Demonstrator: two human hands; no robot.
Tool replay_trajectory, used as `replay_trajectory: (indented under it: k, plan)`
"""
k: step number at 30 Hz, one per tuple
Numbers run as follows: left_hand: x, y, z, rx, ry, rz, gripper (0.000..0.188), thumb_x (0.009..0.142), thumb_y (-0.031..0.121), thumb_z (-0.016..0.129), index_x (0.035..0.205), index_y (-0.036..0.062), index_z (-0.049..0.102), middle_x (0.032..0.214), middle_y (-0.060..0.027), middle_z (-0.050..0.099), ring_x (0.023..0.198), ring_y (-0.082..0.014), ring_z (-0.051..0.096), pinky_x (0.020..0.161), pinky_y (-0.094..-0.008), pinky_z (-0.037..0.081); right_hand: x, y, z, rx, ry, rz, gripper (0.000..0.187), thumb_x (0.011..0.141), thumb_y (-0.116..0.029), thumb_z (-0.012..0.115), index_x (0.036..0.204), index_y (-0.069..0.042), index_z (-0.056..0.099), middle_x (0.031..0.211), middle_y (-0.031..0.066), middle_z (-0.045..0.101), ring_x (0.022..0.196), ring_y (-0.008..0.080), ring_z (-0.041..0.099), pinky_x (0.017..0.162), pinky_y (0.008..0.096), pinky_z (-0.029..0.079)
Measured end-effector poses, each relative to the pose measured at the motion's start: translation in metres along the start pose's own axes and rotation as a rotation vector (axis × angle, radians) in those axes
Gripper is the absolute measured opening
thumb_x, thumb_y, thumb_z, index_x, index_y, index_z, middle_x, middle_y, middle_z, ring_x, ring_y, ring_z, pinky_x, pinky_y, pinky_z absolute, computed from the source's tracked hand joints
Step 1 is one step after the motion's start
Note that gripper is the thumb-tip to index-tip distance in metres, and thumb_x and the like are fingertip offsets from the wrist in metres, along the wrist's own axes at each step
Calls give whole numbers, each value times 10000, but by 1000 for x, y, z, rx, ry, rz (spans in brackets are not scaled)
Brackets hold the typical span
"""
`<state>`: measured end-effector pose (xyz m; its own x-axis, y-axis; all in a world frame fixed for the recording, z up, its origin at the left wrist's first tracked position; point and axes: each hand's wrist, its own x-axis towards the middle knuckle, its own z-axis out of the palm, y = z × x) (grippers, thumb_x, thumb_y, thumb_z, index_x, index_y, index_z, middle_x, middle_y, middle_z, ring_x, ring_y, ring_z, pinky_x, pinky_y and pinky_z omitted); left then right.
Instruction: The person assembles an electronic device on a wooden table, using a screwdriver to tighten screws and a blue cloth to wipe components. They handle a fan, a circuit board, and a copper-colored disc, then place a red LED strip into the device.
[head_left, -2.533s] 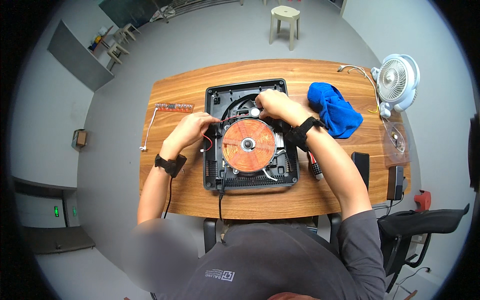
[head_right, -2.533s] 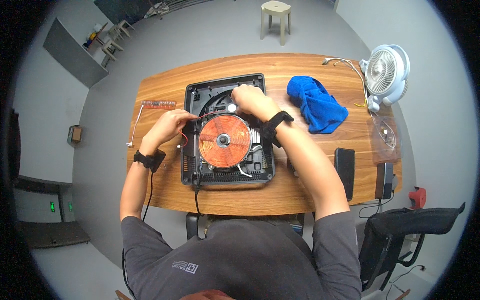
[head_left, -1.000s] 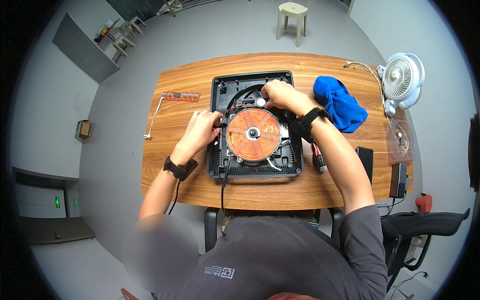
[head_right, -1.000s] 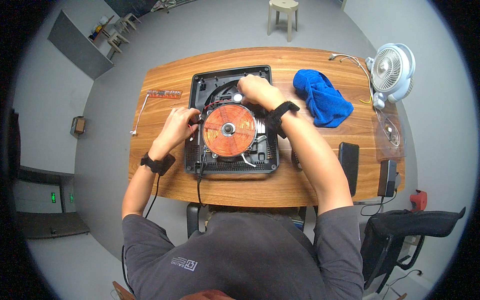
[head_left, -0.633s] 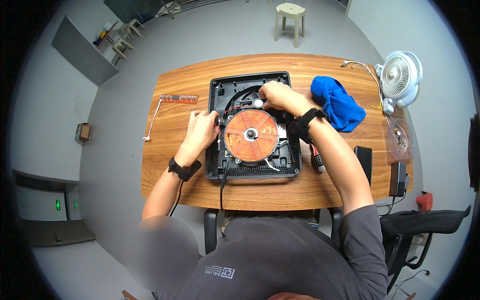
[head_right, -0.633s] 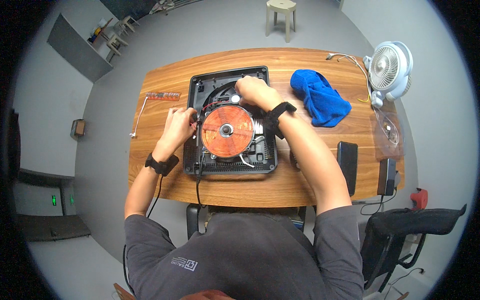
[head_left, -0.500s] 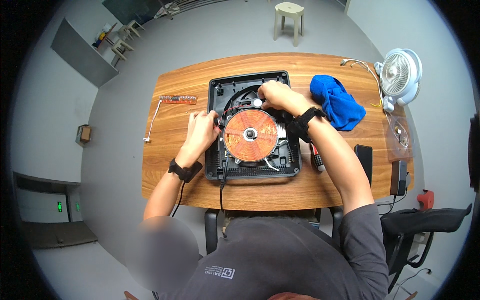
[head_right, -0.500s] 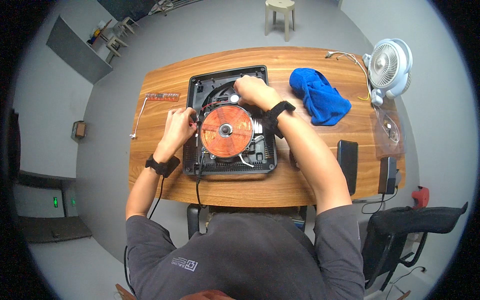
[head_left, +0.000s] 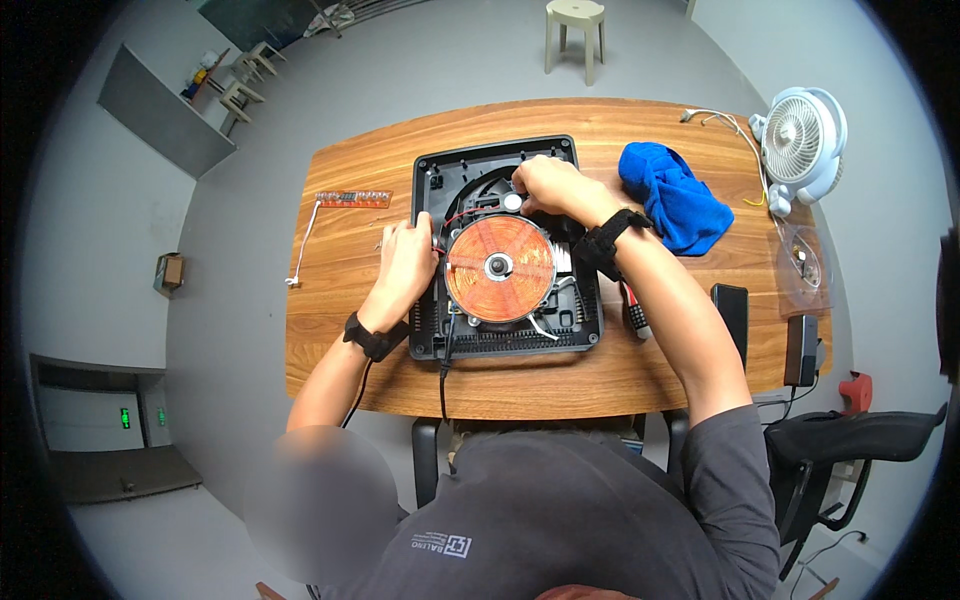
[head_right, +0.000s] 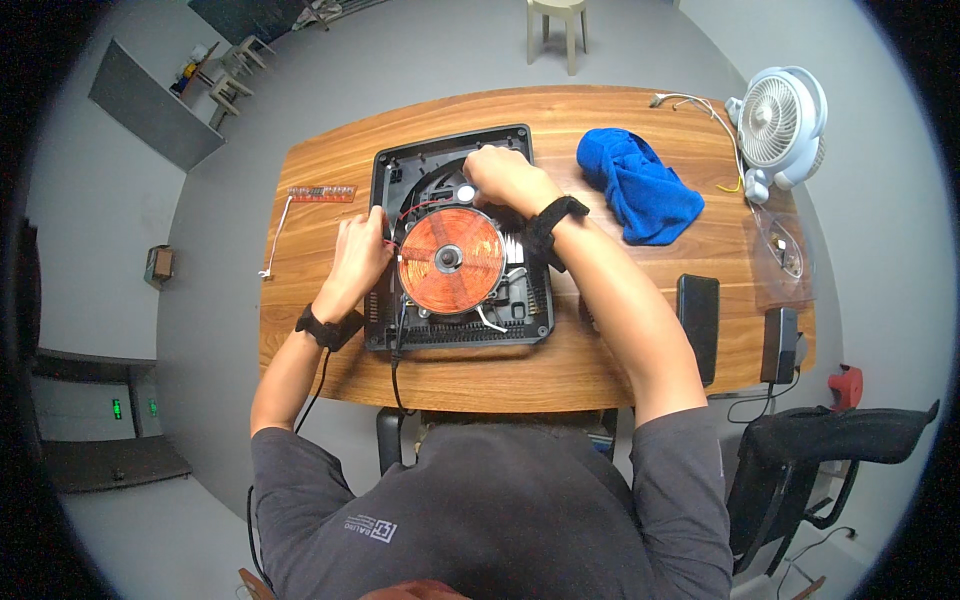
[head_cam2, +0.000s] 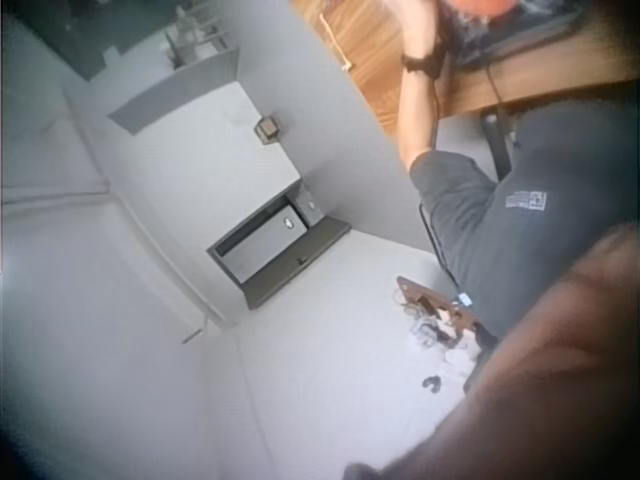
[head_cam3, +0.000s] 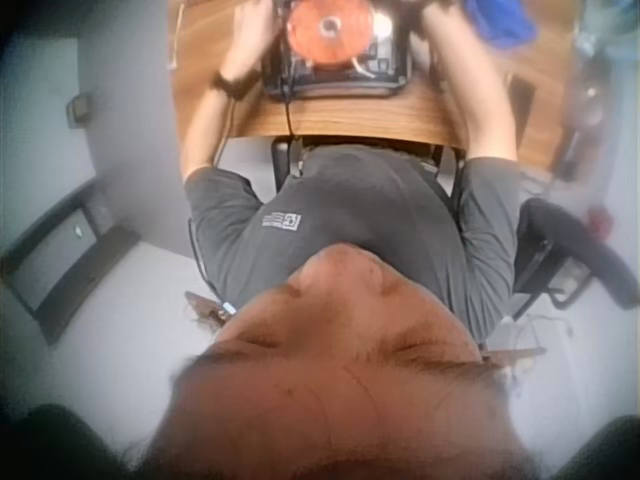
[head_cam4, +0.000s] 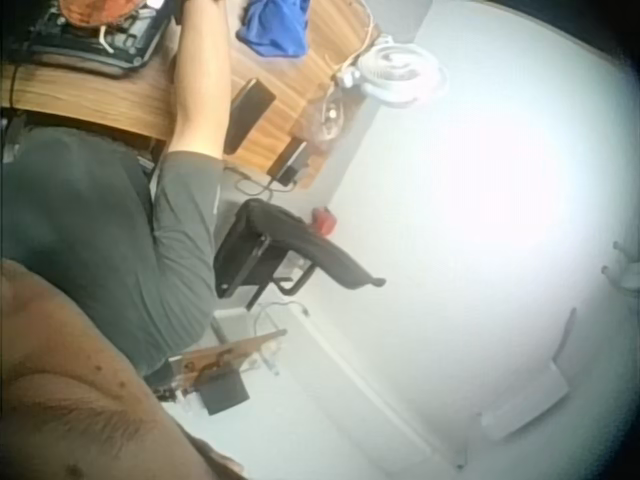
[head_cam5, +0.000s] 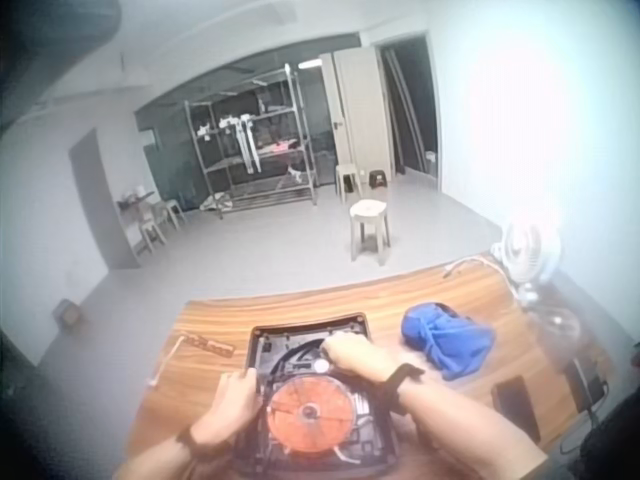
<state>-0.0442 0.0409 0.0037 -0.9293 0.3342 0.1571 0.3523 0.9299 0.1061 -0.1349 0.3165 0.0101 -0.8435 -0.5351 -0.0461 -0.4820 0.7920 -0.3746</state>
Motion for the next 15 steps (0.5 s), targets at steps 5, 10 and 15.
replay_trajectory:
  k: [5,10,15]
  plan:
    - [0,-3,-16,-17,-104,60,326,763,106,782,1047,31,642,864,-157,708,950,-364,656,915,-475,446,1,-1,1,-6,3,1,289,702,-150,865,946,-49,746,932,185,746,934,363,726,817,458,581]
    - [0,-2,-32,-79,-301,54,456,744,202,834,1138,44,669,912,-128,739,980,-350,666,938,-462,445,0,0,-1,14,-11,12,297,706,-159,864,953,-46,745,937,179,746,934,363,726,820,457,580]
    - [-19,-8,-51,-124,-254,185,550,725,217,850,1207,47,649,1108,-132,705,1104,-324,631,1022,-462,417,-1,-3,-4,-17,-35,31,342,707,-171,868,1005,-55,747,988,182,744,972,364,718,840,455,575]
